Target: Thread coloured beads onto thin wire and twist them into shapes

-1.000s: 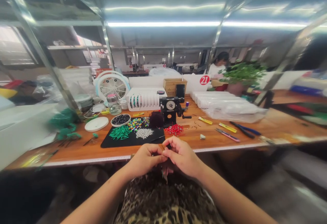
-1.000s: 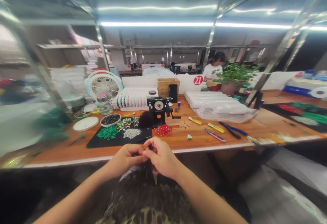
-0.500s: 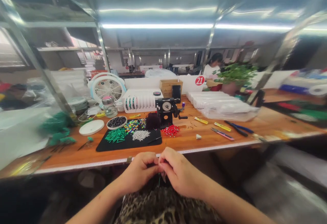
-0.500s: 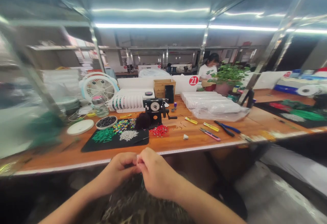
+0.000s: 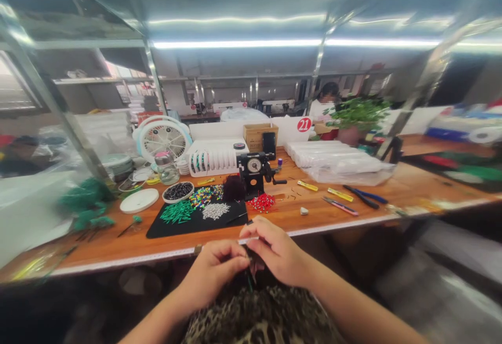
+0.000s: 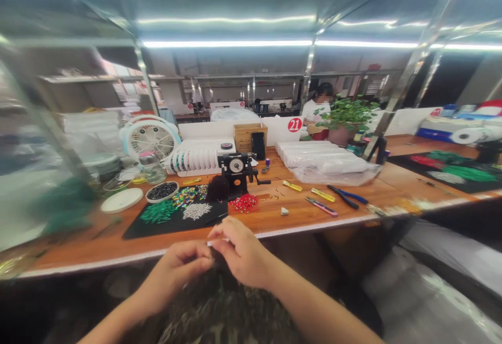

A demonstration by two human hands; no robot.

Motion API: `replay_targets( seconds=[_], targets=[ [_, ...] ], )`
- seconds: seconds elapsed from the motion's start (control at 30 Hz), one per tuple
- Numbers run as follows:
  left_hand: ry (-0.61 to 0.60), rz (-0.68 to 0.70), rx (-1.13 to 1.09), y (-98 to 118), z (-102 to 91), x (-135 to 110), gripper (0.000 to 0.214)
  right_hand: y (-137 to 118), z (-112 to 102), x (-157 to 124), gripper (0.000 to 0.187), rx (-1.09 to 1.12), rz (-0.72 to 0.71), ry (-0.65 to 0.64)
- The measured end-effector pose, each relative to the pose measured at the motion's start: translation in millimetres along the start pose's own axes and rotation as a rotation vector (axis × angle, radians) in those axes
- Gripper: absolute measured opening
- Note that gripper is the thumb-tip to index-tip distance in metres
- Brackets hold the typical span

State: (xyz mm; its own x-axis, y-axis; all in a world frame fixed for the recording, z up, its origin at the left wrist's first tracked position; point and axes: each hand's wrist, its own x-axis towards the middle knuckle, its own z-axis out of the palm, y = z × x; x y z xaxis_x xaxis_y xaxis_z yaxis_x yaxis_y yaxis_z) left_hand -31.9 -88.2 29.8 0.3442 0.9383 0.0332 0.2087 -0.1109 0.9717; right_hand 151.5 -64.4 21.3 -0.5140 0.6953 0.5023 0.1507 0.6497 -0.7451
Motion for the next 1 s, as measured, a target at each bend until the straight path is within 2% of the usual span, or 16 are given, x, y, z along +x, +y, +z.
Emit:
replay_targets(
  seconds=[0.07, 0.13, 0.23, 0.33, 0.6, 0.77, 1.0],
  targets=[
    [0.213, 0.018, -0.119, -4.1, 5.1, -0.5, 0.021, 6.0, 2.7, -0.7, 0.016, 0.078, 0.053, 0.029],
    [0.34, -0.015, -0.32, -8.8, 13.1, 0.1, 0.022, 9.8, 7.3, -1.7, 0.012, 0.126, 0.095, 0.036],
    [0.405, -0.117, -0.675, -14.7, 27.0, 3.8, 0.027, 11.2, 15.2, -0.8, 0.012, 0.23, 0.178, 0.089],
    [0.412, -0.115, -0.811, -17.8, 36.7, 8.8, 0.03, 11.6, 21.2, 2.6, 0.016, 0.326, 0.242, 0.144],
    [0.472, -0.024, -0.698, -26.6, 38.1, 17.2, 0.029, 15.8, 24.3, 2.5, 0.022, 0.541, 0.38, 0.167],
    [0.43, 0.01, -0.675, -27.8, 40.8, 18.8, 0.025, 20.6, 27.2, -1.3, 0.026, 0.715, 0.44, 0.156],
    [0.369, 0.025, -0.622, -26.0, 42.3, 21.1, 0.02, 26.2, 31.3, -4.2, 0.023, 0.732, 0.482, 0.228]
  ],
)
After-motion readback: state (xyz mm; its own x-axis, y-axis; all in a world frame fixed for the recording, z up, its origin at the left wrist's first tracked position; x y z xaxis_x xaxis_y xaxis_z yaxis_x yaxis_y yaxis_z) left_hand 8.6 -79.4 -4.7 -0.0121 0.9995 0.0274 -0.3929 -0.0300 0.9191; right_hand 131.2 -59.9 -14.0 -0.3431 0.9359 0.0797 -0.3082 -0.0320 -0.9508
